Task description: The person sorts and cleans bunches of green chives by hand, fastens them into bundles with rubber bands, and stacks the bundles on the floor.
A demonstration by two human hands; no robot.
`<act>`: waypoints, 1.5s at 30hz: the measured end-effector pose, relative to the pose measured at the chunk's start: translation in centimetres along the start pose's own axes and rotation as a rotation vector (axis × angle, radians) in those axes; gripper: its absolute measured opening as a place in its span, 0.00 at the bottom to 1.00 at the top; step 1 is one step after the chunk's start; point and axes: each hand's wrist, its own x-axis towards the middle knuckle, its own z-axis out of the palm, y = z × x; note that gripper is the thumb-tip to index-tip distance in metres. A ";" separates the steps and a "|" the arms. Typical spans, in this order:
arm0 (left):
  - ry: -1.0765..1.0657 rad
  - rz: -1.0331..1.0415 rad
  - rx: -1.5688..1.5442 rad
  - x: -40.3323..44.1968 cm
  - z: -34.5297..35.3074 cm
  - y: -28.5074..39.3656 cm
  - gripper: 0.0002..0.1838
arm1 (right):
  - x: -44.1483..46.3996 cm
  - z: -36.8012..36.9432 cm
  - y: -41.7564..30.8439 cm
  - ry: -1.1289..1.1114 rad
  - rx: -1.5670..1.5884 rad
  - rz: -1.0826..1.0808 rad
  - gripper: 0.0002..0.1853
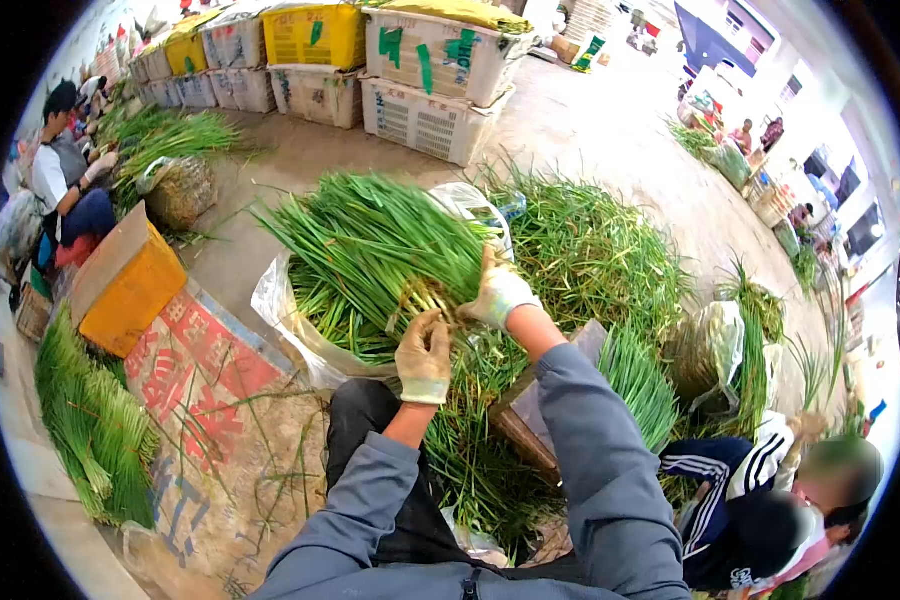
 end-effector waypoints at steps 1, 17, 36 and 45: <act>0.009 0.044 0.024 0.2 0.0 -0.6 0.14 | 0.3 -0.9 -0.1 -0.066 0.041 -0.005 0.70; 0.019 0.410 0.127 1.2 -0.3 4.1 0.15 | 2.9 -0.7 -1.0 0.106 -0.053 0.003 0.20; -0.423 -0.558 -1.234 6.8 0.9 3.9 0.31 | -1.2 -6.4 -3.7 -0.185 1.012 -0.003 0.21; -0.139 -0.802 -0.838 6.4 1.2 2.5 0.34 | -1.0 -1.3 -1.1 -0.147 0.844 0.035 0.22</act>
